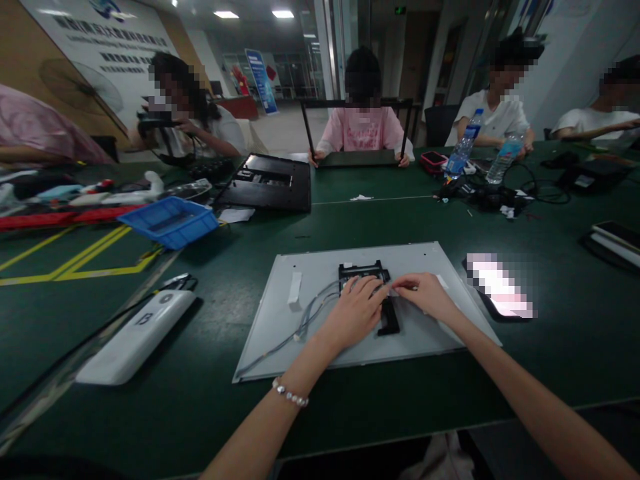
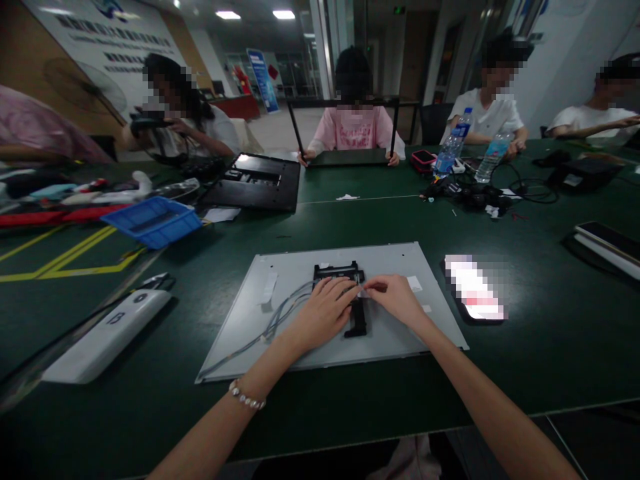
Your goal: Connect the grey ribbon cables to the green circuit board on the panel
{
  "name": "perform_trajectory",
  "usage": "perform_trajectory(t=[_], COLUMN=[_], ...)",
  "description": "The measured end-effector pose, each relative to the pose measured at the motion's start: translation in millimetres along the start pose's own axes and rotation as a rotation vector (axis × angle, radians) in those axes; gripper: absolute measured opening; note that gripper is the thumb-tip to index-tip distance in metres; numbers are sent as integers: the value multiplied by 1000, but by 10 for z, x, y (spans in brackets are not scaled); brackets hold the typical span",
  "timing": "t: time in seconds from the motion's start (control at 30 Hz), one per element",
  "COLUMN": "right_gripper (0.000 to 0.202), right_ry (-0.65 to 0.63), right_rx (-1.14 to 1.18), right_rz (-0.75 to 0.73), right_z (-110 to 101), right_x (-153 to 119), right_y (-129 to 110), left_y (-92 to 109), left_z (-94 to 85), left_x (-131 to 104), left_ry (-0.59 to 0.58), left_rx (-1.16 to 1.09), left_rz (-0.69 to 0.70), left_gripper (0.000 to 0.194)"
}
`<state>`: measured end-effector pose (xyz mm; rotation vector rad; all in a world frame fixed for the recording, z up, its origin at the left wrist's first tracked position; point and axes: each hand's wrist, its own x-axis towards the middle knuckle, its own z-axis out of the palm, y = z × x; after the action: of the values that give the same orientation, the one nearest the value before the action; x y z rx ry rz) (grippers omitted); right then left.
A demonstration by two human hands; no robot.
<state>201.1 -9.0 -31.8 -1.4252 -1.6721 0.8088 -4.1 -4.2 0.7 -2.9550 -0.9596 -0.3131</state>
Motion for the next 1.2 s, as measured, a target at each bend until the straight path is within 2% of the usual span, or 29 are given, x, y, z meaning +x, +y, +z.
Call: perform_trajectory(t=[0.47, 0.83, 1.2], right_gripper=[13, 26, 28], right_ry=[-29, -101, -100], right_rx=[-105, -164, -163], right_rz=[-74, -118, -148], right_z=[13, -61, -7], right_x=[-7, -32, -39], right_y=[-47, -57, -54], left_y=[2, 2, 1], left_z=[5, 0, 5], left_x=[-6, -1, 1], left_ry=[18, 8, 12], left_rx=[32, 23, 10], left_rz=[20, 19, 37], left_gripper=[36, 38, 35])
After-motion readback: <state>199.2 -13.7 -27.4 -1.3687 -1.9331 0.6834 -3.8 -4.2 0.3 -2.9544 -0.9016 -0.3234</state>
